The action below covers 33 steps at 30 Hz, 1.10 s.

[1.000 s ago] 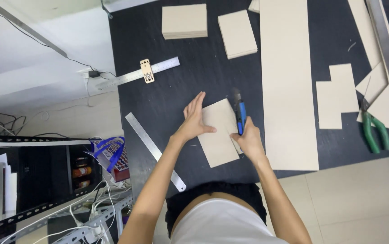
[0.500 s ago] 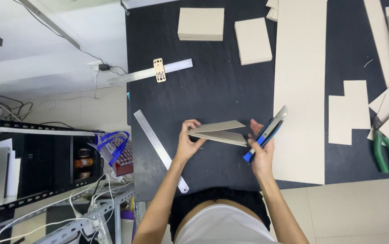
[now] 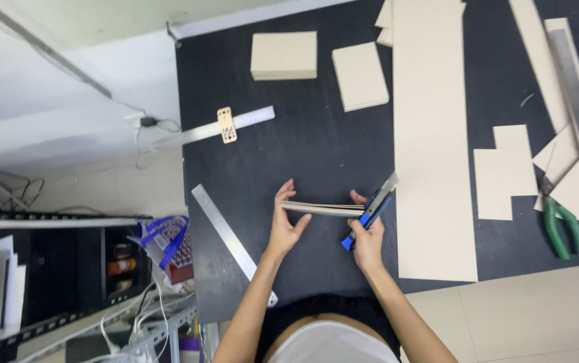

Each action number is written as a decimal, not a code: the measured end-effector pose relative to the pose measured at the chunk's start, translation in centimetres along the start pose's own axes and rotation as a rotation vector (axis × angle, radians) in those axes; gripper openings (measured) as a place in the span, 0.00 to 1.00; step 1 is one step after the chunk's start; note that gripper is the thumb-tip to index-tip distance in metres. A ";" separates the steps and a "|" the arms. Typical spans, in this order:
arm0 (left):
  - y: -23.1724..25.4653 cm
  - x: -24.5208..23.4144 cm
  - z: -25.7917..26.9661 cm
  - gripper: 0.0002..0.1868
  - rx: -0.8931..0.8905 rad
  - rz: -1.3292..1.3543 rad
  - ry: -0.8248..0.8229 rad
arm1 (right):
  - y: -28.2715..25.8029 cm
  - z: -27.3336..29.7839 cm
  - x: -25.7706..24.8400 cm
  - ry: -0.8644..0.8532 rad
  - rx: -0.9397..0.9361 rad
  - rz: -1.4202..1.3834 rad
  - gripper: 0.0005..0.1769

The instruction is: Measuring and cutting cardboard sheets into smaller rectangular pieces using a ruler and utility knife.

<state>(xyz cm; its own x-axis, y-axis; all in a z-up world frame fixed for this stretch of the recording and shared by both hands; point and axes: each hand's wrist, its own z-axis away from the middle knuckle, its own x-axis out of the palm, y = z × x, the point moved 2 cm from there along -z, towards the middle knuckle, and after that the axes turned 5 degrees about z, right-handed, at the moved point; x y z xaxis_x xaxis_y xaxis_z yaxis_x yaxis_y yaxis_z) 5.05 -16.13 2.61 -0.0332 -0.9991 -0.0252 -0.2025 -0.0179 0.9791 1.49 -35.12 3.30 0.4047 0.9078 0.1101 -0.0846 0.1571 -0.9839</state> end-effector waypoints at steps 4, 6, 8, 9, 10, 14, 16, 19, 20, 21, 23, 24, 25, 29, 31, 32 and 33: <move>-4.5 -0.3 -0.6 0.19 -0.246 -0.129 0.087 | 3.4 -4.7 -4.1 -0.012 0.042 0.265 0.20; -6.2 -0.3 -2.4 0.23 -0.279 -0.137 0.126 | 7.8 -11.7 -10.9 0.099 -0.097 0.532 0.21; -7.1 -0.2 -4.7 0.28 -0.322 -0.144 0.180 | 8.9 -17.9 -16.3 0.198 -0.234 0.804 0.21; -7.2 -0.3 -6.4 0.31 -0.443 -0.177 0.231 | 8.6 -20.8 -18.3 0.326 -0.276 1.007 0.17; -7.3 -0.6 -8.0 0.34 -0.563 -0.209 0.283 | 8.2 -23.6 -20.2 0.457 -0.321 1.206 0.17; -13.1 0.3 -15.6 0.47 -0.646 -0.301 0.214 | 4.8 -28.2 -20.3 0.311 -0.168 1.165 0.31; -15.5 1.0 -18.3 0.53 -0.922 -0.721 0.069 | 5.6 -31.6 -20.4 0.221 -0.170 1.421 0.39; -7.9 0.2 -19.0 0.40 -0.566 -0.911 0.304 | 0.2 -29.0 -15.7 0.215 0.065 1.367 0.28; -8.7 -1.8 -20.0 0.40 -0.570 -0.907 0.334 | -0.2 -29.6 -15.1 0.195 0.041 1.368 0.28; -9.3 -3.8 -20.9 0.40 -0.473 -0.985 0.371 | -0.3 -29.8 -14.9 0.230 0.129 1.404 0.27; -10.8 -8.5 -22.2 0.41 -0.387 -1.061 0.419 | 0.5 -30.7 -15.8 0.252 0.208 1.447 0.27; -11.8 -11.1 -22.7 0.44 -0.444 -1.063 0.321 | 1.3 -31.5 -16.8 0.281 0.091 1.400 0.21; -12.8 -13.6 -23.6 0.48 -0.493 -1.060 0.222 | 1.9 -32.5 -17.9 0.314 -0.025 1.346 0.17; -9.8 -17.1 -21.8 0.38 -0.246 -1.140 0.045 | 2.1 -33.2 -21.2 0.384 0.023 1.000 0.09; -8.8 -17.7 -21.4 0.40 -0.360 -0.948 -0.024 | -0.2 -31.8 -21.4 0.339 -0.046 0.839 0.17; -8.4 -18.0 -21.9 0.40 -0.352 -0.947 -0.022 | -1.9 -31.5 -20.9 0.343 -0.053 0.836 0.17; -8.6 -17.9 -21.5 0.40 -0.408 -0.979 -0.098 | -3.3 -30.3 -21.3 0.310 0.006 0.819 0.19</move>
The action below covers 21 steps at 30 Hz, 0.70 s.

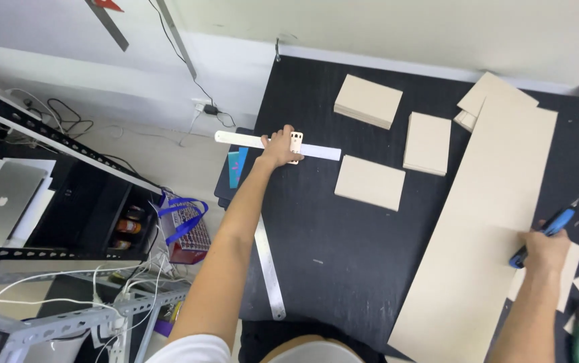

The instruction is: Measuring and cutting cardboard sheets into smaller rectangular pieces using a ruler and utility knife.

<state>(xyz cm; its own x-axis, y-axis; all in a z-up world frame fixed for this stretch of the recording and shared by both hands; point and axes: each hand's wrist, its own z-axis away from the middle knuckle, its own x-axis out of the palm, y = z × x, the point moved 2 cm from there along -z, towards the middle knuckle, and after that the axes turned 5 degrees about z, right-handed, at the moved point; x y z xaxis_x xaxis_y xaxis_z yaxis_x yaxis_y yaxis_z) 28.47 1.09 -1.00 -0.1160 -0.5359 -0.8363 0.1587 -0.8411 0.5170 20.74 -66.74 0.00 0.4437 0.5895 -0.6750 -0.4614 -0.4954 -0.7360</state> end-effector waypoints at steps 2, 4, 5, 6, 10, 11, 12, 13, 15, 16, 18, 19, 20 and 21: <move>0.1 0.3 0.9 0.42 -0.010 -0.039 -0.089 | -0.4 1.3 -3.1 -0.043 0.043 -0.002 0.21; 0.2 0.2 2.6 0.37 0.046 -0.036 -0.168 | -0.2 2.4 -6.2 -0.072 0.002 0.085 0.20; 0.4 -0.7 3.9 0.37 0.048 -0.029 -0.172 | 1.7 1.9 -7.7 -0.068 0.002 0.092 0.20; 0.2 -1.6 5.3 0.35 0.019 0.039 -0.193 | 3.1 1.2 -8.8 -0.075 -0.070 0.084 0.18; -4.0 -3.6 9.6 0.26 0.081 0.445 -0.167 | 10.5 -3.9 -12.2 -0.302 -0.508 0.196 0.11; -4.9 -4.5 11.5 0.26 0.052 0.448 -0.168 | 9.1 -1.5 -11.5 -0.330 -0.509 0.203 0.11; -5.6 -5.7 13.1 0.19 0.060 0.719 -0.182 | 7.6 0.7 -10.5 -0.427 -0.380 0.139 0.13; -6.3 -6.9 14.7 0.16 0.069 0.991 -0.188 | 6.0 2.9 -9.5 -0.522 -0.248 0.078 0.18; -8.7 -9.2 17.6 0.17 -0.032 0.979 -0.219 | -4.7 11.5 -6.2 -0.583 -0.413 0.315 0.18; -9.7 -10.2 19.0 0.18 -0.114 0.968 -0.262 | -9.9 17.6 -6.0 -0.623 -0.570 0.541 0.19; -14.2 -9.4 20.5 0.19 -0.075 0.938 -0.276 | -12.4 21.0 0.2 -0.743 -0.650 0.561 0.19; -16.2 -9.1 21.1 0.19 -0.020 0.909 -0.292 | -13.8 22.8 3.4 -0.848 -0.731 0.579 0.19; -16.1 -9.5 22.4 0.19 -0.027 0.909 -0.290 | -14.7 24.0 5.6 -0.854 -0.732 0.579 0.19; -16.1 -9.8 23.8 0.19 -0.120 0.864 -0.363 | -15.5 25.3 8.0 -0.918 -0.745 0.597 0.18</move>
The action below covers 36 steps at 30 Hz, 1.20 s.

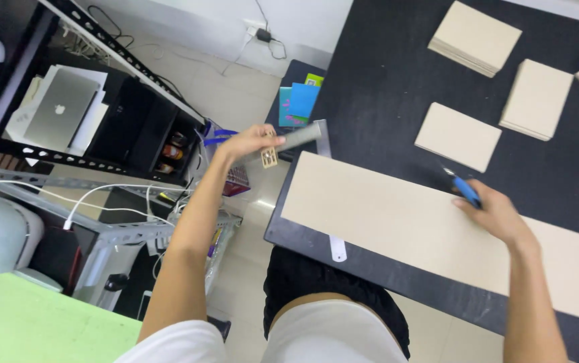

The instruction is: Measuring and cutting cardboard sheets into smaller rectangular pieces using a ruler and utility knife.

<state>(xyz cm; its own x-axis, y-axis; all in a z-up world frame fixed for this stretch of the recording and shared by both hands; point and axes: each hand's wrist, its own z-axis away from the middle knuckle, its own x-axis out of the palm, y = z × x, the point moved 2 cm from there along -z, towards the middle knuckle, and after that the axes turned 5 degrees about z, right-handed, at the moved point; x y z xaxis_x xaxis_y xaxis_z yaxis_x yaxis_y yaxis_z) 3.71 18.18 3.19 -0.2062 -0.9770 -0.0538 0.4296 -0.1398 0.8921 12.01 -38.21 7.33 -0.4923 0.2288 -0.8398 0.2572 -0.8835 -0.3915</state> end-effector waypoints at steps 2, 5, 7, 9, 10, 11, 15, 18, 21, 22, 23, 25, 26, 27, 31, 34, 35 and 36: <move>-0.5 0.2 1.6 0.19 -0.125 -0.026 -0.020 | -2.1 -3.0 2.7 -0.068 -0.030 0.002 0.18; -3.2 0.4 1.4 0.16 -0.169 -0.167 -0.045 | -3.2 -4.4 6.8 0.169 -0.243 0.023 0.19; -6.1 0.1 -0.3 0.22 -0.101 -0.125 -0.114 | -4.3 -3.6 8.7 0.406 -0.074 -0.019 0.23; -6.2 0.2 -0.7 0.21 -0.083 -0.158 -0.128 | -4.7 -2.9 11.3 0.470 -0.074 -0.038 0.25; -6.3 0.3 -0.9 0.20 -0.059 -0.194 -0.139 | -4.9 -2.4 12.5 0.540 -0.079 -0.056 0.27; -7.1 0.5 -1.4 0.20 -0.062 -0.193 -0.146 | -7.0 -1.6 12.5 0.537 -0.072 -0.056 0.27; -8.5 1.3 -2.6 0.23 0.028 -0.127 -0.009 | -13.7 0.9 14.2 0.469 0.143 -0.137 0.30; -9.8 1.4 -3.6 0.19 0.003 -0.135 0.008 | -18.5 1.9 15.6 0.430 0.218 -0.113 0.33; -10.8 1.1 -4.7 0.16 -0.001 -0.170 0.022 | -22.8 3.0 16.1 0.428 0.250 -0.169 0.32; -11.1 1.2 -5.0 0.15 -0.004 -0.187 0.034 | -24.2 3.5 16.3 0.436 0.234 -0.217 0.28; -10.6 1.1 -5.3 0.15 -0.003 -0.183 0.021 | -25.7 3.5 16.4 0.437 0.246 -0.211 0.28; -9.6 0.5 -5.8 0.16 0.012 -0.270 0.051 | -28.7 3.5 17.6 0.109 0.468 -0.477 0.34; -9.0 0.3 -6.0 0.16 0.013 -0.269 0.038 | -29.4 3.2 18.0 0.112 0.482 -0.477 0.34; -8.4 0.0 -6.2 0.16 0.015 -0.288 0.040 | -30.1 2.7 18.4 0.094 0.484 -0.412 0.31; -8.1 -0.3 -6.6 0.16 -0.010 -0.290 0.034 | -33.4 2.0 17.6 0.060 0.468 -0.270 0.28; -8.7 -0.2 -7.1 0.16 -0.011 -0.280 0.037 | -34.9 1.4 17.1 0.061 0.466 -0.206 0.28; -9.0 -0.1 -7.3 0.16 -0.010 -0.276 0.032 | -34.6 1.1 17.5 0.061 0.471 -0.203 0.28; -9.3 0.1 -7.5 0.16 -0.010 -0.284 0.040 | -34.4 0.8 17.9 0.034 0.455 -0.145 0.29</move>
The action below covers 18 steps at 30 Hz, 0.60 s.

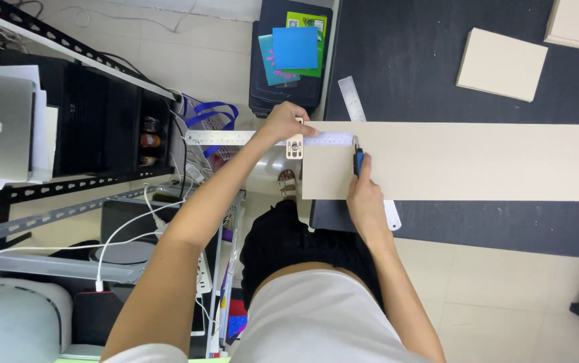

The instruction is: Measuring and cutting cardboard sheets into smaller rectangular pieces using a ruler and utility knife.

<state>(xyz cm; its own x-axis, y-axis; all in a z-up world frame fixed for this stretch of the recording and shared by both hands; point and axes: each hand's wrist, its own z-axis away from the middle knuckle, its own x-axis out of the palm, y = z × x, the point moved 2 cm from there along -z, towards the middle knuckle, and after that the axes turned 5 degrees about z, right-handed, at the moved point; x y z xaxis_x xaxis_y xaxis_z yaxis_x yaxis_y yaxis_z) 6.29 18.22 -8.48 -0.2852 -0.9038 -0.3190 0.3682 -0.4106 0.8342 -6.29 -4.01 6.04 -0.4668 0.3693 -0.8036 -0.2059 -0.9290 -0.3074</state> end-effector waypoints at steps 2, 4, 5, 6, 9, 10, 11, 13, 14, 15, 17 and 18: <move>0.0 0.2 -0.1 0.16 0.001 -0.003 0.004 | -0.4 -0.2 -0.3 -0.013 -0.012 0.067 0.30; 0.2 0.0 0.2 0.16 0.031 0.005 0.009 | -1.3 0.2 -1.4 -0.084 0.021 0.116 0.32; 0.6 0.0 0.7 0.16 0.026 0.010 0.001 | -1.2 0.4 -1.3 -0.090 0.029 0.119 0.32; 0.9 0.0 1.2 0.16 0.019 -0.007 0.008 | -1.1 0.7 -1.2 -0.112 0.040 0.136 0.32; 2.0 -0.1 1.8 0.15 0.020 -0.013 0.019 | -0.3 0.7 -0.7 -0.130 0.060 0.145 0.32; 2.1 0.1 2.1 0.16 0.020 -0.005 0.014 | 0.3 0.9 -0.4 -0.135 0.078 0.134 0.32; 1.6 0.2 2.0 0.16 0.015 -0.005 0.007 | -0.5 1.7 -1.5 -0.141 0.084 0.132 0.32; 1.3 0.3 1.0 0.15 0.034 -0.022 0.011 | -2.1 2.7 -4.1 -0.141 0.117 -0.113 0.31; 1.3 0.6 0.9 0.15 0.041 -0.022 0.008 | -0.8 2.4 -3.6 -0.134 0.119 -0.113 0.31; 1.1 0.6 1.0 0.15 0.028 -0.013 0.002 | 0.2 2.0 -3.2 -0.047 0.075 -0.280 0.30; 0.8 0.5 1.2 0.15 0.012 -0.006 -0.007 | 2.1 1.0 -1.9 0.039 0.033 -0.449 0.29; 0.6 0.4 1.2 0.20 0.025 -0.008 -0.010 | 2.9 0.4 -1.2 0.110 0.011 -0.518 0.28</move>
<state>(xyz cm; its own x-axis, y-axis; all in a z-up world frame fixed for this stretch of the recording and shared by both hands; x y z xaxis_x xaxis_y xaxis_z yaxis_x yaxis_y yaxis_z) 5.34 17.72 -7.54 -0.2971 -0.8993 -0.3208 0.3438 -0.4142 0.8427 -6.70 -7.08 6.31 -0.2088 0.7747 -0.5969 -0.3949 -0.6252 -0.6732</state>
